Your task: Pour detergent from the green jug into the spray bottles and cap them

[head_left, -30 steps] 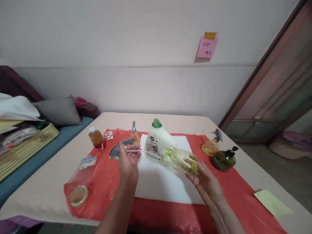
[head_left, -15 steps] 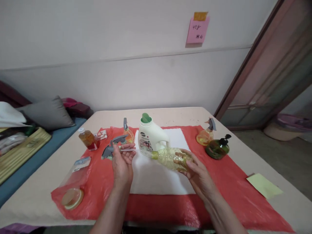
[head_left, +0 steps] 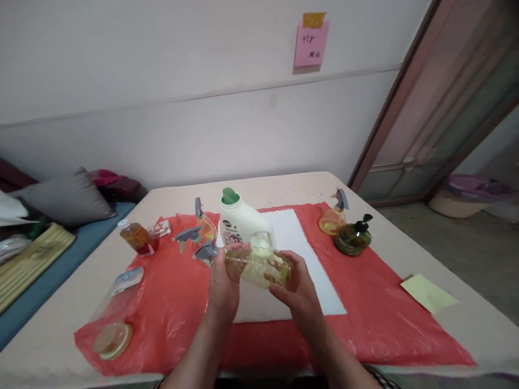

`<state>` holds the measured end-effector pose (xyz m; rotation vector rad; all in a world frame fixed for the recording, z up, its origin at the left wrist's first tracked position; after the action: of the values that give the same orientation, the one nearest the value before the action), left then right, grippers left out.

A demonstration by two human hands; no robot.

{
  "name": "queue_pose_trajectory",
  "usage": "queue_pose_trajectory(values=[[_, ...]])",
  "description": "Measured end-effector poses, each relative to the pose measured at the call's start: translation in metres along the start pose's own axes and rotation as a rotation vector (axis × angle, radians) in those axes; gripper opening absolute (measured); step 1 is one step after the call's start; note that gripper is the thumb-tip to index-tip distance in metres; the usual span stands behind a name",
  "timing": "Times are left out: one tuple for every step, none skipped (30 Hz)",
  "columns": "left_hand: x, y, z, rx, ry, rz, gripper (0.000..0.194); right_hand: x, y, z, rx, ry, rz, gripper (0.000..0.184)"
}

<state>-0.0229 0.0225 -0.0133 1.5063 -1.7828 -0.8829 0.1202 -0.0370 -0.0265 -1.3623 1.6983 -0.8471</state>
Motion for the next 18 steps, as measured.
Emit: queue_pose_trajectory(values=[[0.001, 0.001, -0.001, 0.018, -0.012, 0.001, 0.048, 0.001, -0.001, -0.002, 0.007, 0.001, 0.010, 0.063], [0.001, 0.002, -0.002, 0.031, -0.019, 0.005, 0.047, 0.002, -0.002, -0.003, 0.006, 0.009, 0.011, 0.063], [0.002, 0.002, -0.002, 0.037, -0.017, 0.006, 0.046, 0.003, -0.001, -0.003, -0.001, 0.029, 0.002, 0.064], [0.002, 0.003, -0.001, 0.036, -0.008, 0.000, 0.045, 0.004, 0.002, -0.003, -0.009, 0.052, -0.020, 0.064], [0.002, 0.004, -0.001, 0.027, 0.005, -0.009, 0.043, 0.005, 0.006, -0.003, -0.014, 0.074, -0.063, 0.063], [0.002, 0.005, 0.000, 0.013, 0.018, -0.021, 0.042, 0.006, 0.013, -0.002, -0.023, 0.090, -0.124, 0.061], [0.002, 0.005, 0.002, -0.003, 0.029, -0.033, 0.040, 0.008, 0.020, -0.003, -0.040, 0.093, -0.205, 0.057], [0.002, 0.005, 0.002, -0.022, 0.035, -0.044, 0.039, 0.009, 0.029, -0.004, -0.069, 0.083, -0.306, 0.055], [0.002, 0.005, 0.003, -0.046, 0.036, -0.049, 0.038, 0.011, 0.037, -0.005, -0.111, 0.060, -0.420, 0.054], [0.003, 0.005, 0.003, -0.077, 0.030, -0.047, 0.036, 0.013, 0.045, -0.008, -0.160, 0.034, -0.532, 0.055], [0.003, 0.005, 0.003, -0.113, 0.025, -0.044, 0.035, 0.016, 0.050, -0.010, -0.205, 0.014, -0.630, 0.059], [0.004, 0.006, 0.003, -0.152, 0.020, -0.045, 0.035, 0.017, 0.053, -0.011, -0.230, -0.003, -0.706, 0.063], [0.005, 0.008, 0.003, -0.189, 0.018, -0.053, 0.034, 0.019, 0.055, -0.012, -0.229, -0.020, -0.758, 0.066], [0.006, 0.011, 0.003, -0.222, 0.022, -0.069, 0.032, 0.019, 0.054, -0.012, -0.199, -0.032, -0.774, 0.068], [0.007, 0.014, 0.004, -0.245, 0.037, -0.092, 0.031, 0.017, 0.052, -0.010, -0.149, -0.040, -0.755, 0.068], [0.008, 0.018, 0.005, -0.259, 0.055, -0.117, 0.030, 0.015, 0.050, -0.008, -0.095, -0.046, -0.706, 0.067], [0.009, 0.021, 0.005, -0.270, 0.070, -0.136, 0.029, 0.013, 0.046, -0.007, -0.048, -0.053, -0.634, 0.067], [0.009, 0.024, 0.006, -0.279, 0.083, -0.144, 0.028, 0.010, 0.043, -0.006, -0.014, -0.064, -0.555, 0.071]])
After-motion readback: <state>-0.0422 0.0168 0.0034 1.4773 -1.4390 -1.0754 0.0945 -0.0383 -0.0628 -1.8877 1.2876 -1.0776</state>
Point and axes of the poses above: each hand's wrist, its own x-axis away from the middle knuckle, its own z-axis out of the back of the hand, y = z × x, the point moved 4 cm from there along -x, towards the middle knuckle, and after that the axes turned 8 degrees about -y, right-handed, at the moved point
